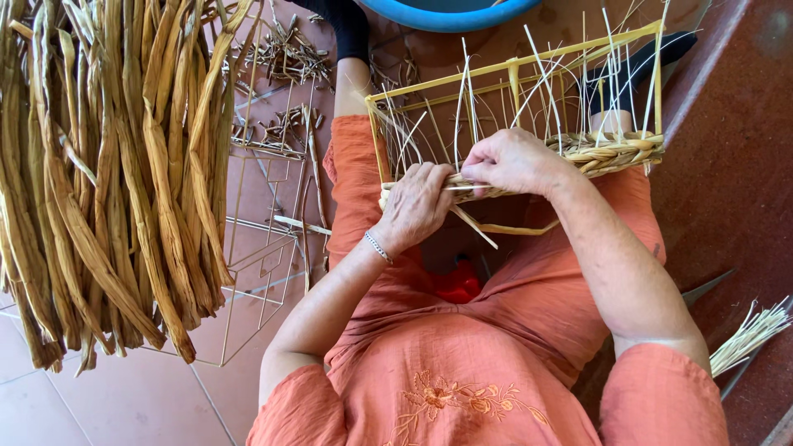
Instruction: The person weaves a rectangular basket by interlacing dried plant strips through a wire frame. They repeatedly thread strips through the frame, pull them tight, and trim excess material with scissors.
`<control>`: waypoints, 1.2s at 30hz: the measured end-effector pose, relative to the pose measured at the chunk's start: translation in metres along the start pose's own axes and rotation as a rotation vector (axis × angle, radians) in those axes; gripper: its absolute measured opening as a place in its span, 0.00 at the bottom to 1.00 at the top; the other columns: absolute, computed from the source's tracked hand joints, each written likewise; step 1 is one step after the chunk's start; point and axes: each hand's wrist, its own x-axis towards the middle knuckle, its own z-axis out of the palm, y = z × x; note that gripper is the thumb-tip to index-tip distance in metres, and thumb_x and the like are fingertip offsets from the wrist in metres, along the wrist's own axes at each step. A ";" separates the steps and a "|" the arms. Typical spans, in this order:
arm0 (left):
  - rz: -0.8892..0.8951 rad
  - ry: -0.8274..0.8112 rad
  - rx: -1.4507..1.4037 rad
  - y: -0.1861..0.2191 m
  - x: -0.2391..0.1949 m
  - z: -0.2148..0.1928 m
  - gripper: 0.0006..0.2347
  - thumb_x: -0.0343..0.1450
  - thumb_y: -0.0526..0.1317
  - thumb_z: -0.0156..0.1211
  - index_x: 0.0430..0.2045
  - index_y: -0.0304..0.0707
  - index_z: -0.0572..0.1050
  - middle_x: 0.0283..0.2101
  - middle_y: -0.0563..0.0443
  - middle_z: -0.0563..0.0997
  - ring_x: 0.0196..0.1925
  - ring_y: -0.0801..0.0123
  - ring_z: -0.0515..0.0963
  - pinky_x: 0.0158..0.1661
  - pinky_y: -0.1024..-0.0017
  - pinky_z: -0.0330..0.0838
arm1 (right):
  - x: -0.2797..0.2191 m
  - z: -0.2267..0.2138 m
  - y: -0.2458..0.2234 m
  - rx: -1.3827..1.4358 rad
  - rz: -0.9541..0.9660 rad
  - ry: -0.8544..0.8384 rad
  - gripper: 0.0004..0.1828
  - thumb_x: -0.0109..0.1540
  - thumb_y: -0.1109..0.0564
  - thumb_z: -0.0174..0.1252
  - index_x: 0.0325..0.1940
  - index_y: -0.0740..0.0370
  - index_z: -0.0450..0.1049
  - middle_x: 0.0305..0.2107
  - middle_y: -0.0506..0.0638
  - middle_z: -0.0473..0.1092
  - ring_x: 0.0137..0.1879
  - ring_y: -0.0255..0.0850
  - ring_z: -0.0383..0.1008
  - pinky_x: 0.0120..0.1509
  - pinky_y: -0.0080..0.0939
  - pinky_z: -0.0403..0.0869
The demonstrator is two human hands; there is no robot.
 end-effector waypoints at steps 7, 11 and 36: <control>0.175 0.097 -0.096 -0.013 -0.012 -0.017 0.08 0.71 0.30 0.58 0.42 0.37 0.68 0.46 0.41 0.75 0.45 0.50 0.78 0.41 0.60 0.75 | 0.003 0.039 0.031 -0.288 -0.397 0.451 0.18 0.59 0.41 0.70 0.32 0.56 0.79 0.26 0.49 0.78 0.30 0.41 0.78 0.38 0.44 0.76; 0.187 -0.012 0.005 -0.024 -0.010 -0.002 0.07 0.74 0.27 0.56 0.39 0.37 0.65 0.39 0.42 0.76 0.42 0.50 0.80 0.36 0.59 0.72 | 0.005 0.065 0.040 -0.439 -0.420 0.679 0.22 0.61 0.40 0.69 0.29 0.59 0.72 0.22 0.51 0.74 0.29 0.42 0.76 0.31 0.44 0.74; -0.007 -0.092 -0.273 -0.029 0.019 0.013 0.11 0.71 0.30 0.57 0.47 0.34 0.77 0.48 0.40 0.80 0.50 0.51 0.83 0.50 0.61 0.79 | -0.074 0.054 0.015 -0.119 -0.522 0.600 0.13 0.59 0.61 0.66 0.48 0.61 0.77 0.33 0.54 0.74 0.40 0.45 0.76 0.45 0.44 0.77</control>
